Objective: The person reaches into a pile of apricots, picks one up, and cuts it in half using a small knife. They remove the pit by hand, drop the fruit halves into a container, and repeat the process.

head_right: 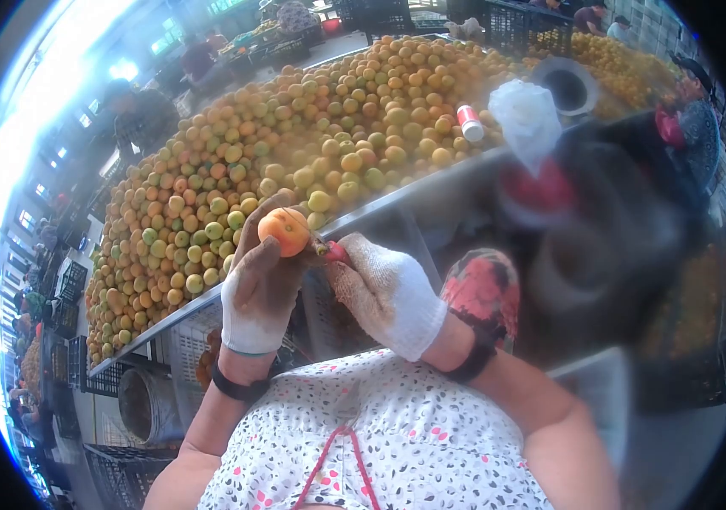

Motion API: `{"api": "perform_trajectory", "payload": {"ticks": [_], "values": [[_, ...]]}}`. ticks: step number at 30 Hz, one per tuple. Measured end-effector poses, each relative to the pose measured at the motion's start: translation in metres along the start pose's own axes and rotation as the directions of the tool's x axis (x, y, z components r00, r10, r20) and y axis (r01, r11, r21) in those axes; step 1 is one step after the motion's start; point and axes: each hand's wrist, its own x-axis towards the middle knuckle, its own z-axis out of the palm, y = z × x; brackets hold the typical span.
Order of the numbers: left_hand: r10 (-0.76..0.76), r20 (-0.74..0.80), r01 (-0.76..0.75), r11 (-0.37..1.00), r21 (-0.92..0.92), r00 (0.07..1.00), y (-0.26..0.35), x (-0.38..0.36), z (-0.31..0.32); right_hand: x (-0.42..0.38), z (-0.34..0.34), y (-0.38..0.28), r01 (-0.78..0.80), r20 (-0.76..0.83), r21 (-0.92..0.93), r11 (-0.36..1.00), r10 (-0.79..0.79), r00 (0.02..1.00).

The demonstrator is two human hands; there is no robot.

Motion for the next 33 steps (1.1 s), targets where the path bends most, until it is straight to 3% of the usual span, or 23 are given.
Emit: {"api": "perform_trajectory", "payload": {"ticks": [2,4,6,19,21,28,30,33], "values": [[-0.005,0.006,0.005,1.000,-0.015,1.000,0.001,-0.001,0.000,0.001,0.002,0.002,-0.035,0.005,0.038,0.999,0.035,0.999],[-0.012,0.008,0.012,0.999,-0.029,1.000,0.001,-0.002,0.004,0.002,0.004,0.005,0.022,0.010,-0.056,0.998,-0.021,1.000],[-0.018,-0.008,0.016,0.990,-0.143,1.000,0.001,-0.003,0.012,0.001,0.009,0.011,0.009,0.008,-0.015,1.000,-0.009,1.000],[0.033,-0.028,-0.037,0.988,-0.147,0.999,-0.006,0.006,0.007,0.003,0.015,0.011,-0.155,0.046,0.016,0.988,0.154,0.987],[-0.010,-0.024,0.004,0.969,-0.249,1.000,-0.008,0.006,0.008,0.004,0.017,0.010,-0.136,0.031,0.000,0.991,0.136,0.990],[-0.054,-0.054,0.043,0.980,-0.193,0.997,-0.023,0.009,0.004,0.007,0.025,0.021,-0.140,0.013,-0.123,0.982,0.142,0.990],[-0.069,-0.119,0.063,0.996,-0.056,0.990,-0.025,0.007,0.004,0.007,0.026,0.025,-0.133,0.016,-0.124,0.983,0.136,0.991],[-0.039,-0.153,0.025,0.995,-0.092,0.988,-0.025,0.009,0.009,0.006,0.029,0.025,-0.138,0.007,-0.090,0.986,0.139,0.990]]}}
